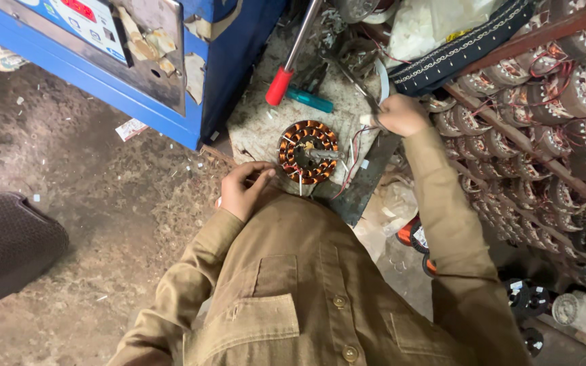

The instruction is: The person works on a circular copper-wound electrical component, likely a stator, using pliers and a small white tool. They repeatedly strip wire insulation, cut wires, and manipulate the component's terminals on a workbench.

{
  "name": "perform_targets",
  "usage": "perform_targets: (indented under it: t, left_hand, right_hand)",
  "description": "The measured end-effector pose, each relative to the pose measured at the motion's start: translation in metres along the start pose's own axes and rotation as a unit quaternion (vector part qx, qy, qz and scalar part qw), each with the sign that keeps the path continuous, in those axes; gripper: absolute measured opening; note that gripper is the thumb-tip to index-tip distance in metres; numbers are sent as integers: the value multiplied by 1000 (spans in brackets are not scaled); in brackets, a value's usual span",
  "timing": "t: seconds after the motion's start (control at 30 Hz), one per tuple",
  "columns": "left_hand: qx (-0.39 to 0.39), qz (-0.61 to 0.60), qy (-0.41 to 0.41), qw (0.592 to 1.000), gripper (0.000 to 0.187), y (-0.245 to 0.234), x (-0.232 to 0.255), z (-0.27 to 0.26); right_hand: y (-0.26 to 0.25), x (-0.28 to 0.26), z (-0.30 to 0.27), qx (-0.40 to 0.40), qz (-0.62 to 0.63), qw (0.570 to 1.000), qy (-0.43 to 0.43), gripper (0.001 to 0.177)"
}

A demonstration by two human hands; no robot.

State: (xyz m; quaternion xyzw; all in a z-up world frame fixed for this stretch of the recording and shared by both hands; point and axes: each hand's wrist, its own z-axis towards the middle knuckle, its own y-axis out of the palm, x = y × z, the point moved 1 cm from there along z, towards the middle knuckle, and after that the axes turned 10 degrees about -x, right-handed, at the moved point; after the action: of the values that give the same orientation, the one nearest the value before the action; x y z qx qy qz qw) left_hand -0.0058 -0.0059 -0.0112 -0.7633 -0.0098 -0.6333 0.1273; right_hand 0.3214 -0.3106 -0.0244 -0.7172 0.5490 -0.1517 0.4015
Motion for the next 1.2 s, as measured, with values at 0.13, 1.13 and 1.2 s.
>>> perform_targets:
  t: [0.13,1.13,1.2]
  left_hand:
    - [-29,-35,-18,999,22,-1,-6,4]
    - [-154,-398,-216,878,17,-2,-49,0]
    - [-160,-398,-208,879,13,-3,-55,-3]
  right_hand:
    - [6,15,-49,-79,456,884,-66,12]
    - [219,-105,-225,-153,560,814,-6,36]
    - [201,-122,-220,-82,342,932,-89,46]
